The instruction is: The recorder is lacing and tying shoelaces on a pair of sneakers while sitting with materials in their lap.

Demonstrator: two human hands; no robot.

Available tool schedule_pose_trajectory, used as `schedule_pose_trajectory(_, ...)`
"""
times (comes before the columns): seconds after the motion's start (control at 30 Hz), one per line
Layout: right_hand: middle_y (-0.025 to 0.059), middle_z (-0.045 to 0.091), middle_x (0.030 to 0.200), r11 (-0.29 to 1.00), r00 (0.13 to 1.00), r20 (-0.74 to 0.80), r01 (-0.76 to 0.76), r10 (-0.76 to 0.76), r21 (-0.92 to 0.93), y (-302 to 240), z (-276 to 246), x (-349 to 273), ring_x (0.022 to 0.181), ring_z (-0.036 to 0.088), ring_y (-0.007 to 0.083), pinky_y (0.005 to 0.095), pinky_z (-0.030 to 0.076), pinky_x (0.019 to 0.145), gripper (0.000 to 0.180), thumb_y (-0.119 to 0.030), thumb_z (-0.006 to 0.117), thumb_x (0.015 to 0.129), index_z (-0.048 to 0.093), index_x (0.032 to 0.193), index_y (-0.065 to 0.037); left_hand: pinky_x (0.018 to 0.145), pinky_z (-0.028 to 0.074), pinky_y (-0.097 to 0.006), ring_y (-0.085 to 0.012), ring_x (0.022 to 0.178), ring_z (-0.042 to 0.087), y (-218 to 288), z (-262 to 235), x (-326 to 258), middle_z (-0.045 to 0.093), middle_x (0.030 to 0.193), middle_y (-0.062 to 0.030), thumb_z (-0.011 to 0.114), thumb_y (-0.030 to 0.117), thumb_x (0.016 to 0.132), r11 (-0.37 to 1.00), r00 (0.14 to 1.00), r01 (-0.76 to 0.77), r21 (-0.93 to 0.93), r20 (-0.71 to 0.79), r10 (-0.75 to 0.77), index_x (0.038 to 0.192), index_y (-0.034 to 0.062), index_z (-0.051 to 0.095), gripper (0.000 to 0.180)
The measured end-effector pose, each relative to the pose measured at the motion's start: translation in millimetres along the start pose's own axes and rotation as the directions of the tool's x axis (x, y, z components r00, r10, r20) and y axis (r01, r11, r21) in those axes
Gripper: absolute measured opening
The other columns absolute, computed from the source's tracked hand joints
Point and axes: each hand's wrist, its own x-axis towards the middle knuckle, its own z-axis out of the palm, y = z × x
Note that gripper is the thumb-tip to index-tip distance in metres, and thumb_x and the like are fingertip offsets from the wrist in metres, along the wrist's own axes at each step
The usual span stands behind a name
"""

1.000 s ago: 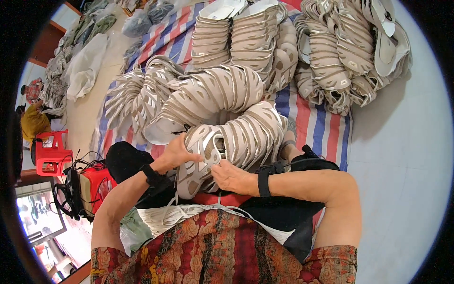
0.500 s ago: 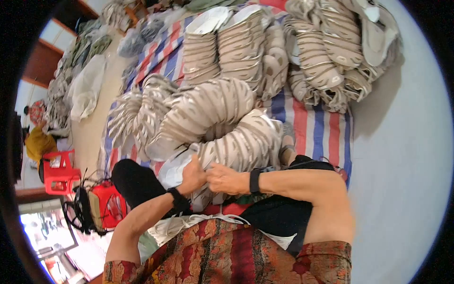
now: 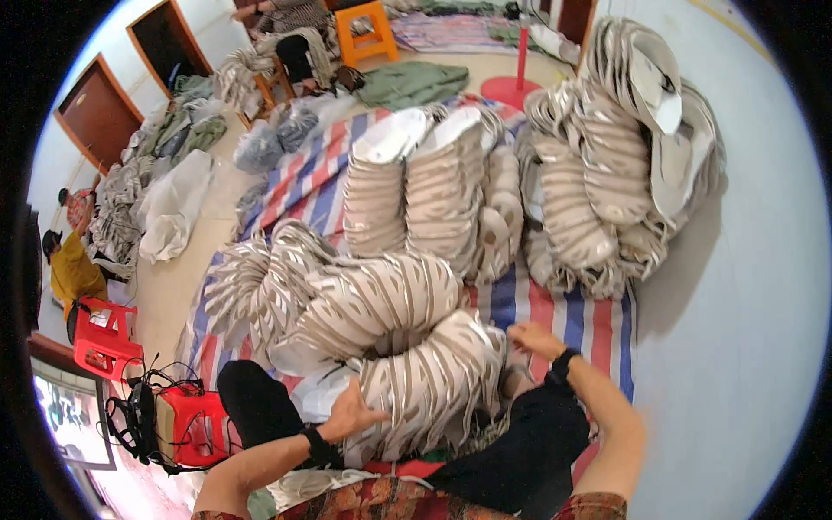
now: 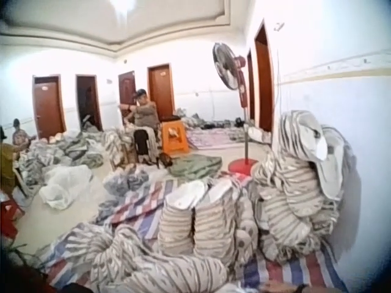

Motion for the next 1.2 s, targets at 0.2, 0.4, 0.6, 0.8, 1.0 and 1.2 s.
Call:
schedule_pose_trajectory(0.2,0.0013,0.06,0.099,0.849,0.932,0.344,-0.27,0.113,0.454,30,32,50,0.089,0.055,0.0136,0.0292,0.046,0.077,0.043,-0.044,0.044,0.09,0.054,0.113,-0.01,0.068,0.046,-0.042,-0.0373,0.081,0.058,20,-14,-2,0.057,0.082,-0.022,0.077,0.04,0.055,0.993,0.986,0.117,0.031,0.12,-0.12,0.103,-0.0037,0.037,0.076)
schedule_pose_trajectory(0.4,0.005,0.053,0.119,0.778,0.856,0.491,-0.416,0.16,0.471,-21,42,36,0.103,0.052,0.0144,0.0308,0.041,0.089,0.06,-0.055,0.037,0.088,0.048,0.121,-0.007,0.074,0.045,-0.04,-0.037,0.084,0.058,22,-15,1,0.059,0.086,-0.0228,0.077,0.041,0.053,0.963,0.943,0.268,0.038,0.193,-0.27,0.107,-0.0033,0.041,0.079)
schedule_pose_trajectory(0.6,0.0063,0.055,0.117,0.882,0.888,0.449,-0.291,0.105,0.369,-79,37,4,0.102,0.054,0.014,0.0306,0.043,0.088,0.057,-0.052,0.043,0.086,0.047,0.122,-0.007,0.081,0.044,-0.037,-0.0338,0.093,0.057,6,-27,-8,0.059,0.099,-0.022,0.079,0.034,0.052,0.965,0.986,0.146,-0.219,0.106,-0.125,0.112,-0.0024,0.046,0.077)
schedule_pose_trajectory(0.8,0.0043,0.059,0.108,0.91,0.891,0.452,-0.166,-0.025,0.379,-178,30,-21,0.093,0.057,0.0118,0.0263,0.046,0.079,0.048,-0.045,0.051,0.084,0.054,0.115,-0.008,0.078,0.047,-0.028,-0.0162,0.093,0.056,7,-50,-7,0.057,0.108,-0.0096,0.073,0.001,0.056,0.552,0.95,0.28,-0.786,0.31,-0.04,0.122,-0.0014,0.042,0.073)
schedule_pose_trajectory(1.0,0.0025,0.057,0.1,0.99,0.911,0.395,0.08,-0.119,0.114,-254,97,-73,0.084,0.056,0.0103,0.0254,0.048,0.065,0.053,-0.041,0.059,0.081,0.047,0.117,-0.004,0.081,0.046,-0.029,-0.0181,0.094,0.057,-56,-43,-15,0.056,0.108,-0.0078,0.059,-0.005,0.064,0.166,0.897,0.41,-0.897,0.43,0.107,0.124,0.0033,0.039,0.064)
schedule_pose_trajectory(1.2,0.0114,0.055,0.094,0.979,0.951,0.239,0.204,-0.194,-0.019,-245,137,-62,0.079,0.056,0.014,0.0237,0.048,0.066,0.082,-0.055,0.066,0.068,0.043,0.112,0.011,0.069,0.048,-0.036,-0.033,0.083,0.06,-25,-86,-13,0.06,0.089,-0.0213,0.056,0.008,0.076,0.983,0.988,-0.143,-0.111,0.048,0.149,0.109,0.0009,0.05,0.034)
